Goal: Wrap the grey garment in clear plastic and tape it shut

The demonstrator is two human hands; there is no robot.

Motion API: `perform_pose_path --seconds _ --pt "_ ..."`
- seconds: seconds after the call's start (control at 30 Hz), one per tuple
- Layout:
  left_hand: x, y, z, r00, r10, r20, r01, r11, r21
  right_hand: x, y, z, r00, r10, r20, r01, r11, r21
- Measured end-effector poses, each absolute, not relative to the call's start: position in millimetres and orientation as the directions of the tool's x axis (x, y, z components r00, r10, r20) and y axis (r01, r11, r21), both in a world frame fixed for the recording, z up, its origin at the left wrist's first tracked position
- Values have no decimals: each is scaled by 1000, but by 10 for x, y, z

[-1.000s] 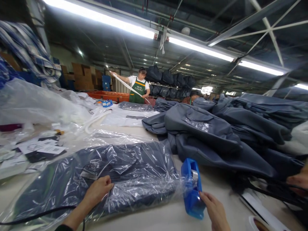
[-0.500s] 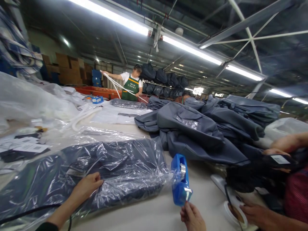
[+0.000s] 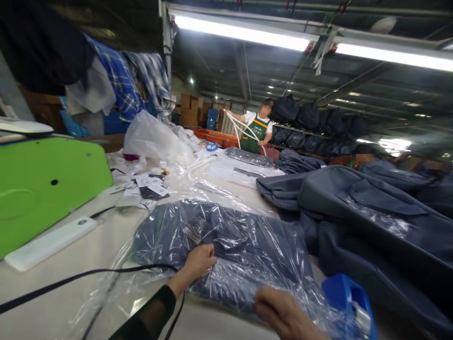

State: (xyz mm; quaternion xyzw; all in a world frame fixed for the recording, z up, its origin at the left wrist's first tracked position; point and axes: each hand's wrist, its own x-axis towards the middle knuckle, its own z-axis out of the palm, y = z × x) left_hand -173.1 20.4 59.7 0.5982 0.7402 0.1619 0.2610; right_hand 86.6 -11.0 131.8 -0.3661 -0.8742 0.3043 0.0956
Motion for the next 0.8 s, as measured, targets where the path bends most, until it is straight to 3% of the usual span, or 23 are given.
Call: perform_pose_path --seconds 0.1,0.2,0.3,0.43,0.6,0.7,0.77,0.8 --pt "-1714 188 611 -165 964 -208 796 255 549 278 376 1593 -842 492 -221 539 770 -342" --pt "-1690 174 635 -184 957 -224 795 279 538 -126 784 1490 -844 392 -365 496 830 -255" --pt "-1672 173 646 -194 948 -251 798 301 523 -296 1015 1242 -817 390 -425 511 832 -217" --pt "-1662 189 644 -195 938 -286 803 320 503 -348 1136 1062 -751 496 -435 609 775 -168" --pt "-1668 204 649 -191 930 -313 806 330 491 -240 1256 1096 -596 746 -298 790 611 -50" --pt "-1676 222 646 -192 930 -314 804 332 493 -73 1142 1028 -538 822 -186 838 545 -15" --pt "-1675 240 641 -194 931 -310 802 332 497 26 939 847 -602 799 -9 798 601 -32" --pt "-1674 249 641 -194 932 -306 801 331 498 61 821 718 -665 726 175 733 680 -32"
